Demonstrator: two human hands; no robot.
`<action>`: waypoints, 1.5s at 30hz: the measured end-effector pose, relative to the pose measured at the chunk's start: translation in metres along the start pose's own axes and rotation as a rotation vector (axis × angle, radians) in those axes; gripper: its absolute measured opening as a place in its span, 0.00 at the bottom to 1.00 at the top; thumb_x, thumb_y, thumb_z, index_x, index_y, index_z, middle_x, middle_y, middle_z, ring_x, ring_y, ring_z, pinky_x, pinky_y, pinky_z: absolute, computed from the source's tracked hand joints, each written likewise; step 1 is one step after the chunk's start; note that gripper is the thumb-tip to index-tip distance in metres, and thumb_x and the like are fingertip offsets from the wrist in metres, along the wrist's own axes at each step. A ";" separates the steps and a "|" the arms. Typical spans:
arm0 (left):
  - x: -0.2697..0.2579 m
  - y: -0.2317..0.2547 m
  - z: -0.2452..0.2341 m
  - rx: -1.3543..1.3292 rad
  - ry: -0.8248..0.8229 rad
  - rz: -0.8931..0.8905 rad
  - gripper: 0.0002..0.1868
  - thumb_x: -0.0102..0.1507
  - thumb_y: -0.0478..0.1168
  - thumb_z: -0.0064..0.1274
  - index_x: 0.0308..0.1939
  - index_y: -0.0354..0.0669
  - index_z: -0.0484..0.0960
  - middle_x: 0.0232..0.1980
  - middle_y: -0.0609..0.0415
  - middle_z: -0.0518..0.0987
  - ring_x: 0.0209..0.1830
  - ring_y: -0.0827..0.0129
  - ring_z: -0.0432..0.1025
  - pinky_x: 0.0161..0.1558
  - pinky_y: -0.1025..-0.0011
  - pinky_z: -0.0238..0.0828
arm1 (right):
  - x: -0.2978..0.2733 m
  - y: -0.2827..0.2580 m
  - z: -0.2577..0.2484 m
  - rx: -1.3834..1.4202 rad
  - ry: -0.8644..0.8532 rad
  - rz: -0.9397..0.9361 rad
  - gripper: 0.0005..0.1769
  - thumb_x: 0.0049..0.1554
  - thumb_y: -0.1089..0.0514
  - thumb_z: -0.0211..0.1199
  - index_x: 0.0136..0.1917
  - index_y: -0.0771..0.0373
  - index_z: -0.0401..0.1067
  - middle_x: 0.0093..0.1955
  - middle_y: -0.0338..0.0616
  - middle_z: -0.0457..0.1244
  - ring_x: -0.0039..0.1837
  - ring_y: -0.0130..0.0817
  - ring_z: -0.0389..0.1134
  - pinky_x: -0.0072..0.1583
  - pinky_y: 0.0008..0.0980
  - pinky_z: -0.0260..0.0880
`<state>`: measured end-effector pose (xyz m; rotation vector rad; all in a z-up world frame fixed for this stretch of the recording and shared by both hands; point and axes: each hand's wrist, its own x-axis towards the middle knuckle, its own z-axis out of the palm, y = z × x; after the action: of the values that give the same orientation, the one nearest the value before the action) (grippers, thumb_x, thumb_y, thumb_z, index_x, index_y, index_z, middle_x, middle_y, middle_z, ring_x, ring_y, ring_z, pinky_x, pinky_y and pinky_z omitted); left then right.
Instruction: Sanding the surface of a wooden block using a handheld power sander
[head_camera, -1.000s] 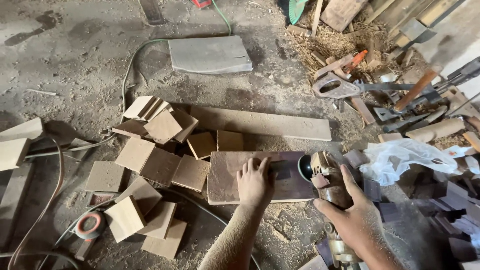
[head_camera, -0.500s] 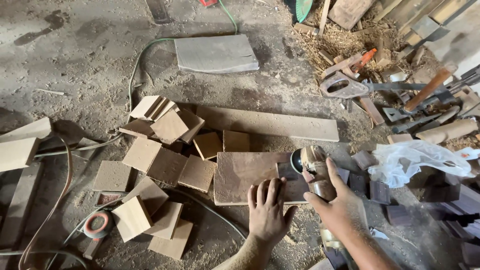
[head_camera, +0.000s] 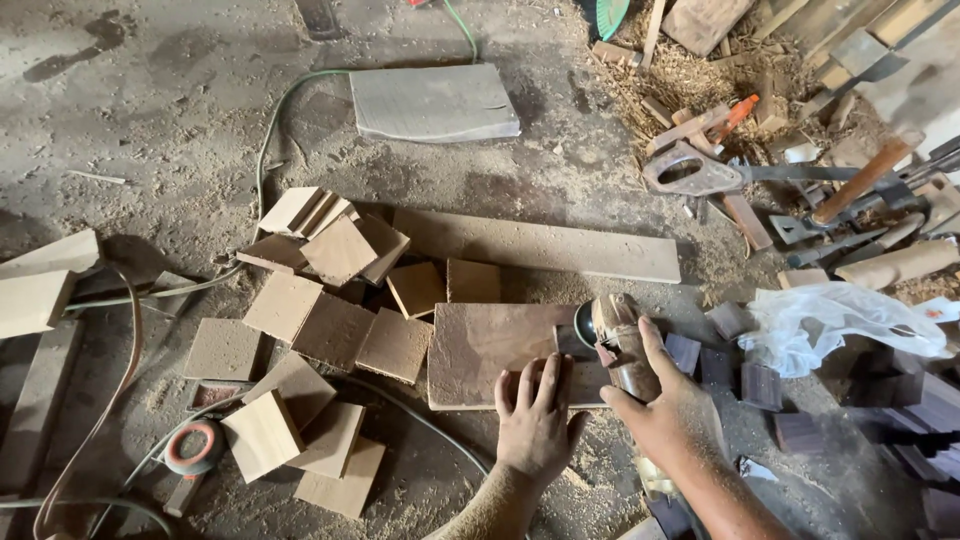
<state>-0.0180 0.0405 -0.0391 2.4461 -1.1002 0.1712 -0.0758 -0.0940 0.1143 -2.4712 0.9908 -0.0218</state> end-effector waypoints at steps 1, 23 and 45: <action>0.000 0.001 -0.001 0.000 -0.001 -0.001 0.44 0.68 0.64 0.47 0.79 0.43 0.56 0.80 0.43 0.53 0.74 0.45 0.54 0.70 0.30 0.39 | 0.000 0.002 0.002 -0.001 -0.001 0.000 0.60 0.44 0.48 0.71 0.85 0.44 0.48 0.57 0.47 0.72 0.37 0.37 0.76 0.36 0.32 0.76; 0.001 0.000 0.000 0.004 0.030 0.022 0.42 0.67 0.61 0.48 0.78 0.43 0.59 0.79 0.45 0.55 0.76 0.52 0.53 0.68 0.30 0.39 | 0.004 -0.022 0.011 -0.182 -0.018 -0.038 0.56 0.45 0.40 0.69 0.83 0.33 0.50 0.46 0.48 0.73 0.42 0.44 0.76 0.42 0.39 0.78; -0.003 -0.002 0.014 0.012 0.003 0.029 0.44 0.68 0.64 0.46 0.80 0.42 0.56 0.79 0.42 0.55 0.78 0.51 0.51 0.69 0.27 0.33 | 0.005 -0.021 0.001 -0.256 -0.120 0.019 0.56 0.51 0.36 0.66 0.85 0.35 0.42 0.43 0.37 0.74 0.34 0.27 0.74 0.33 0.22 0.73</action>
<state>-0.0196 0.0372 -0.0532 2.4407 -1.1363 0.1910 -0.0587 -0.0838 0.1217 -2.6552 1.0198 0.2730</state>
